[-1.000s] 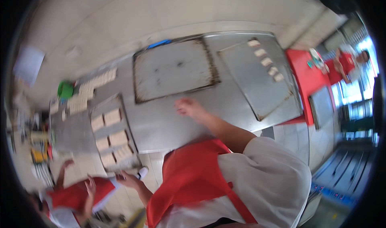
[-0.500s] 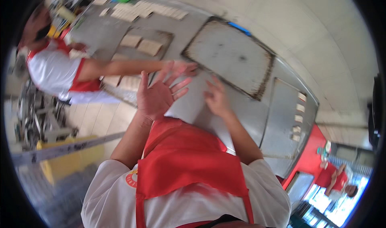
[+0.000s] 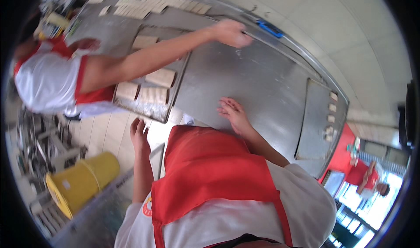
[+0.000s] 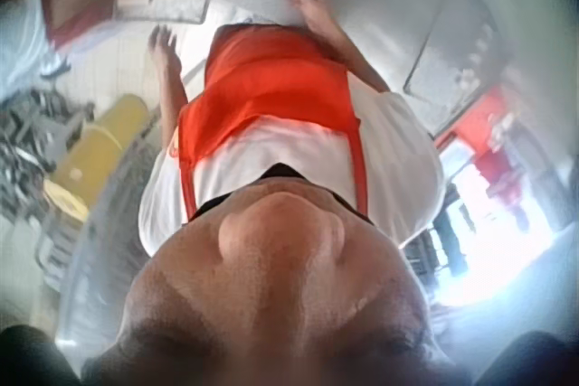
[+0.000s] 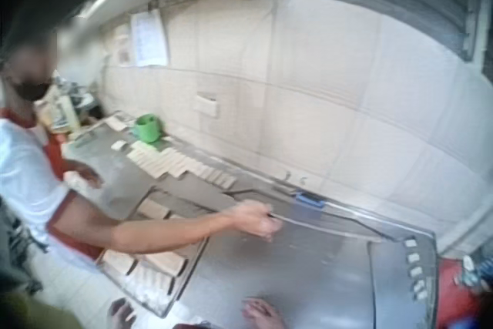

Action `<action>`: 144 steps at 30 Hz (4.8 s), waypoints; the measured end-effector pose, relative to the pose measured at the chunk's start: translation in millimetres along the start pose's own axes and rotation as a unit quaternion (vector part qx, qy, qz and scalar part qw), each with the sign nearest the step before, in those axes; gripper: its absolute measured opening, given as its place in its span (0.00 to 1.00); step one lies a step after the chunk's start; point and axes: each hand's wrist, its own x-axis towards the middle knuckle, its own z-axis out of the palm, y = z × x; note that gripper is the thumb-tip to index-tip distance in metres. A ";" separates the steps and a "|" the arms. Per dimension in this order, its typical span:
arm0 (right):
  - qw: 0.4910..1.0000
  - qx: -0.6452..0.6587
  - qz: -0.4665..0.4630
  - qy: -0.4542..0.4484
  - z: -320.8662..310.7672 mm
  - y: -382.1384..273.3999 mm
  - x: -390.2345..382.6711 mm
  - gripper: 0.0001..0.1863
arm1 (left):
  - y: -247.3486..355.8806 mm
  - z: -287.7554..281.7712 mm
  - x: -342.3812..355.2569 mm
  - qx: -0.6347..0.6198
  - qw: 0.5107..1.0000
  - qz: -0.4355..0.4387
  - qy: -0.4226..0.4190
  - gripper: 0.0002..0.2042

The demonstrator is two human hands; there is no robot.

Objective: The person removes trays of dough from a proofing rack, places them on a stainless steel table, cuts the dough pieces with a tool, and then places the trays into an industrial oven.

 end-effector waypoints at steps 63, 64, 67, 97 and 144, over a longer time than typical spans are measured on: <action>0.975 0.137 0.111 0.136 116.7 -10.7 57.5 0.25 | 86.5 213.1 124.0 0.530 0.739 0.271 -0.316 0.19; 0.975 0.133 0.123 0.130 116.8 -11.7 62.1 0.24 | 96.6 215.3 120.5 0.526 0.747 0.237 -0.330 0.19; 0.984 0.005 0.138 0.110 121.6 -8.7 72.3 0.19 | 94.1 209.4 122.5 0.487 0.747 0.284 -0.352 0.20; 0.966 0.111 -0.051 0.227 -177.7 -109.5 -25.7 0.25 | -7.3 471.1 -49.7 0.173 0.801 -0.090 -0.566 0.17; 0.956 0.183 -0.143 0.179 -242.6 -151.7 47.8 0.18 | 42.0 574.0 5.8 0.190 0.701 -0.079 -0.683 0.21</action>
